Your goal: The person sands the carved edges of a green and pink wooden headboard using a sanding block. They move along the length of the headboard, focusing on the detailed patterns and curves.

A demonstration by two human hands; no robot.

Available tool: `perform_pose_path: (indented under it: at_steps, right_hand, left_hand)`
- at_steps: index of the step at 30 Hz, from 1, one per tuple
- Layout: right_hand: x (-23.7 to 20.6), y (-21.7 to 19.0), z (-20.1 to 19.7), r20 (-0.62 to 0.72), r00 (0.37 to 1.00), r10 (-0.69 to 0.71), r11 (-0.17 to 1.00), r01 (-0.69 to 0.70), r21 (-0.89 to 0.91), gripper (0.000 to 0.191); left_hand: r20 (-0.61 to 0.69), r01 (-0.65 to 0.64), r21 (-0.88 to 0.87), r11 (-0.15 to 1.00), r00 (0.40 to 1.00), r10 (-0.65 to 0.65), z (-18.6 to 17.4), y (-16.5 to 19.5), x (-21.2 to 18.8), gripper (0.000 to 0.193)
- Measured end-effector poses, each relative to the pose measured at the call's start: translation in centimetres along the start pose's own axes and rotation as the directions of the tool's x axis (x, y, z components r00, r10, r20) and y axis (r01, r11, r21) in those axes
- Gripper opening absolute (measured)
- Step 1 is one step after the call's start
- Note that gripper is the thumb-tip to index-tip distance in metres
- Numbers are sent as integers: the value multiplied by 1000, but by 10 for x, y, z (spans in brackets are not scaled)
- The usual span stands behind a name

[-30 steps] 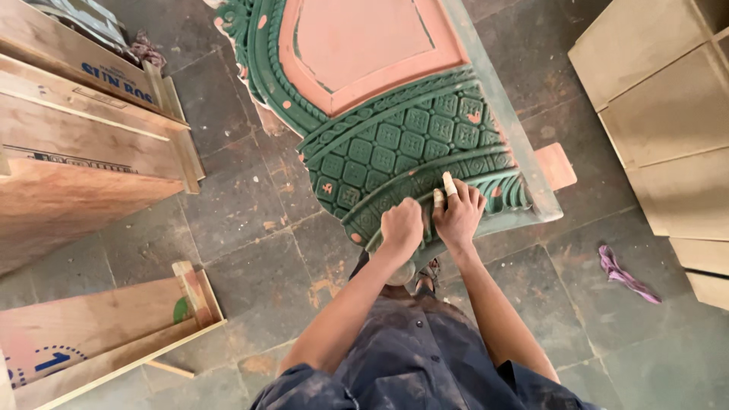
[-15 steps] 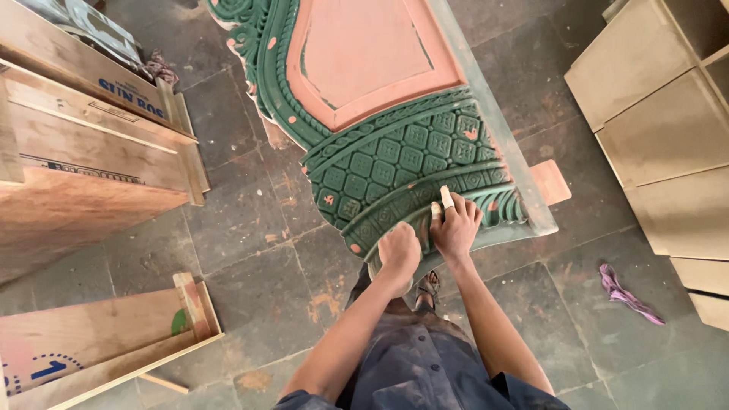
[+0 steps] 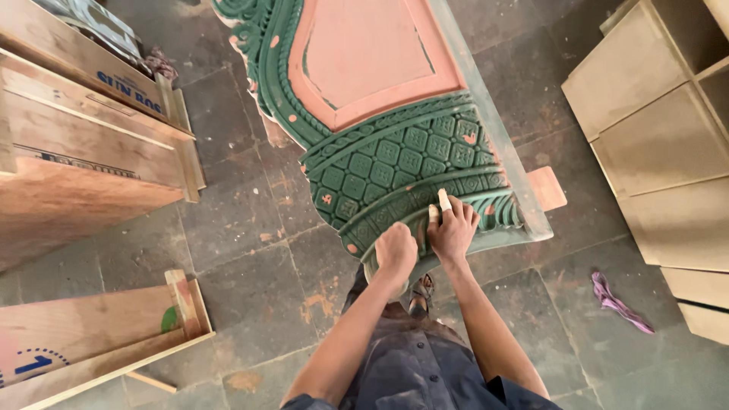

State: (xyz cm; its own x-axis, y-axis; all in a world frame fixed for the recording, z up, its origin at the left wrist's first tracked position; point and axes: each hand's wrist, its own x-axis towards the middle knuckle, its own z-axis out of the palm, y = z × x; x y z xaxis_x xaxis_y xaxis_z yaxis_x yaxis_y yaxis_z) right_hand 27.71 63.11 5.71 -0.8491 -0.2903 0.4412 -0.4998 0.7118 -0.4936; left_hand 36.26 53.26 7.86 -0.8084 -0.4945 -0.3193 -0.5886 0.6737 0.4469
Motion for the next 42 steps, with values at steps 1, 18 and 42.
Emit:
perform_pose_path:
  at_steps: [1,18,42]
  right_hand:
    - [0,0,0,5,1000,-1,1000,1,-1,35]
    - [5,-3,-3,-1,1000,-5,1000,5,6,31]
    - [25,-7,-22,56,998,5,997,-10,83,37]
  left_hand:
    - [24,25,-6,1000,999,-24,1,1,0,18]
    - [-77,-193,89,977,977,200,-23,5,25,14]
    - [9,-98,22,995,995,98,-21,12,-9,29]
